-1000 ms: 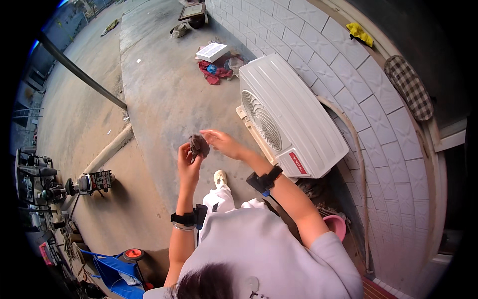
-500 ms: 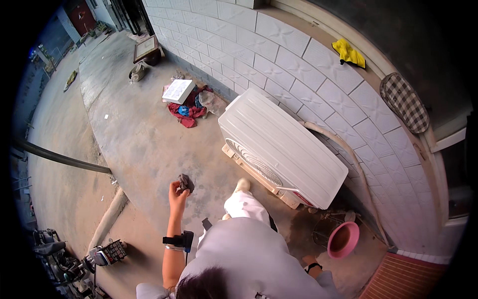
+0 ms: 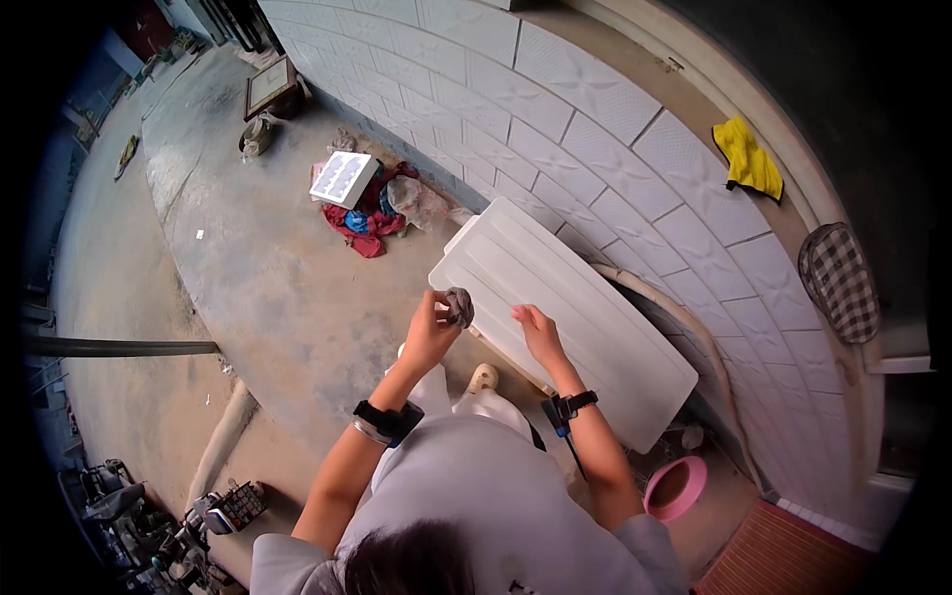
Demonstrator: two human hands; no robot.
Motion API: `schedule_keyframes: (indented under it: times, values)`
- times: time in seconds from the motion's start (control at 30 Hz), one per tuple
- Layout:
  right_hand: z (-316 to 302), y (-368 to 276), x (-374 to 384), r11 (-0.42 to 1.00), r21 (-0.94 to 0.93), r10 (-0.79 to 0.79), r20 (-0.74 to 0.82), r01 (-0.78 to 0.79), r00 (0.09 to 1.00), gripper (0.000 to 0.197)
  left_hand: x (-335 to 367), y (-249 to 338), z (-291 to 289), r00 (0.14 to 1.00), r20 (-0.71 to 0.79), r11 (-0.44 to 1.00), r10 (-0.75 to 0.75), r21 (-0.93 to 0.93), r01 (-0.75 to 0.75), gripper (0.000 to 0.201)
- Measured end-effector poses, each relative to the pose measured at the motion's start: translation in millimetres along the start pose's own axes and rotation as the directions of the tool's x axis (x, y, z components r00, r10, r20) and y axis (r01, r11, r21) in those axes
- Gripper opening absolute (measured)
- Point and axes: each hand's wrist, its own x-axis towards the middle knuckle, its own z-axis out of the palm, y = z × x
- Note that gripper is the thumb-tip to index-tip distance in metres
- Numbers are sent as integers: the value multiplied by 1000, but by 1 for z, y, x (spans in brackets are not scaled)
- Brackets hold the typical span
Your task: The person wipes the exterior of an air conditioning unit and its connected pipes with a cloth, periodically rinsing and wringing the cloth in a bucket of water.
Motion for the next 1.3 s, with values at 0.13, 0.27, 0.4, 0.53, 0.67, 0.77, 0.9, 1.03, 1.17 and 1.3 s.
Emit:
schedule_keyframes:
  times: [0.13,0.27,0.4,0.53,0.67,0.77,0.9,1.03,1.17,1.3]
  values:
    - [37,-79,39,954,280,-140,109,105,984,35,48,-11,11,994,69,990,83,112,-90,38]
    - [64,-79,63,976,218,-2,-68,16,998,35,94,-24,1,957,248,985,151,42,-167,42]
    - [83,-46,84,779,567,410,-136,-268,902,31,136,-35,-24,794,605,996,58,22,-90,48]
    - [84,-21,119,805,501,473,-221,-317,853,31,197,-83,-38,860,505,943,67,249,-220,44]
    - [75,-14,173,867,296,486,-318,-402,814,35,235,-130,-39,937,321,874,137,407,-267,49]
    - [67,-3,226,934,-179,205,-437,-308,876,36,244,-169,-28,961,267,861,73,469,-195,57]
    - [56,20,283,903,-355,73,-430,-243,900,36,236,-196,-15,957,286,853,44,488,-185,67]
    - [54,39,316,848,-436,112,-407,-300,907,32,237,-197,-11,970,232,843,72,505,-184,66]
    - [61,37,337,771,-405,336,-395,-491,855,36,234,-209,-6,977,202,848,62,506,-159,65]
    - [59,38,350,652,-437,451,-433,-619,780,46,234,-208,-4,979,169,825,118,531,-191,66]
